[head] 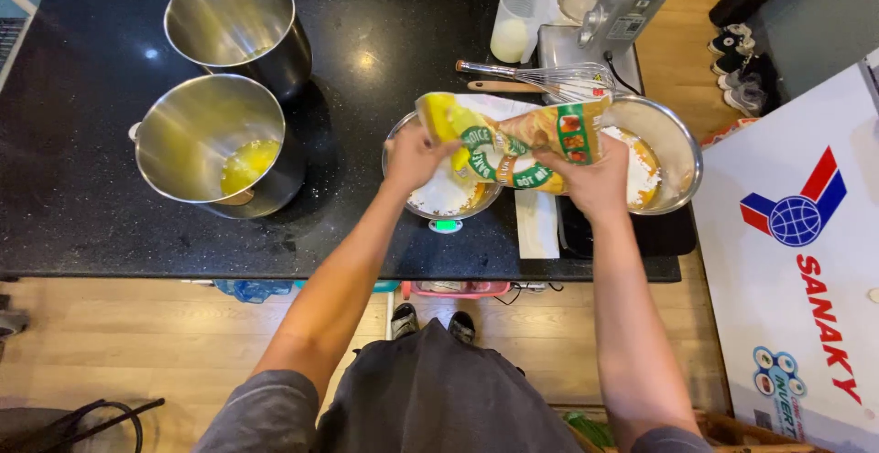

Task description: Pouring flour from multiple bags into stainless steel bowls containing eggs while using a digital scale for measurement.

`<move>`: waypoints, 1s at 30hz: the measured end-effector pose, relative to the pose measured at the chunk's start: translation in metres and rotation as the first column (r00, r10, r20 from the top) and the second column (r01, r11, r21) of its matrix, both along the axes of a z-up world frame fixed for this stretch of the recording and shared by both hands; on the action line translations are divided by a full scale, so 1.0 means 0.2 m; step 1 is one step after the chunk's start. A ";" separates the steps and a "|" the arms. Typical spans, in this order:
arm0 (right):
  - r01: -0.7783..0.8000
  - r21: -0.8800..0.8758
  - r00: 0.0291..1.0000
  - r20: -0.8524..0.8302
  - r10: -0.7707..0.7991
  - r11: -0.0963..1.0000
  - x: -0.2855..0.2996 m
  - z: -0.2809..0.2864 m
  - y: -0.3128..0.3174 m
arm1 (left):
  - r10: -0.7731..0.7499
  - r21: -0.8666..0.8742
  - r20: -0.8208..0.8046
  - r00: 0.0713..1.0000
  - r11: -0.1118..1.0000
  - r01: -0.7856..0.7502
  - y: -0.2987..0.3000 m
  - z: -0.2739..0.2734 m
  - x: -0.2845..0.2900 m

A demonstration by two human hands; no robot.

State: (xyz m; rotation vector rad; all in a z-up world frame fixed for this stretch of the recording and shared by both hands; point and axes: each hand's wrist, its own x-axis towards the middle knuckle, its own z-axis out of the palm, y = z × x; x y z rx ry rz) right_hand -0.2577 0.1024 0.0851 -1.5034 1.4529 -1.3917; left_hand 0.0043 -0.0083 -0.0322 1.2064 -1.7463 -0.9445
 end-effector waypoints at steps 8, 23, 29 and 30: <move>0.028 0.003 1.000 0.004 -0.028 1.000 -0.01 0.03 0.03 | 0.007 0.204 0.126 0.992 0.978 -0.033 0.06 0.21 0.00; 0.207 0.079 0.871 0.440 -0.221 0.975 -0.05 -0.13 0.18 | 0.554 0.728 -0.665 0.501 0.632 0.267 0.42 -0.11 -0.44; 0.238 0.104 0.859 0.442 -0.259 0.966 0.00 -0.09 0.23 | 0.647 0.635 -0.757 0.094 0.694 0.338 0.39 -0.24 -0.60; 0.240 0.109 0.869 0.419 -0.264 0.965 0.01 -0.10 0.24 | 0.632 0.607 -0.774 0.042 0.721 0.334 0.39 -0.24 -0.62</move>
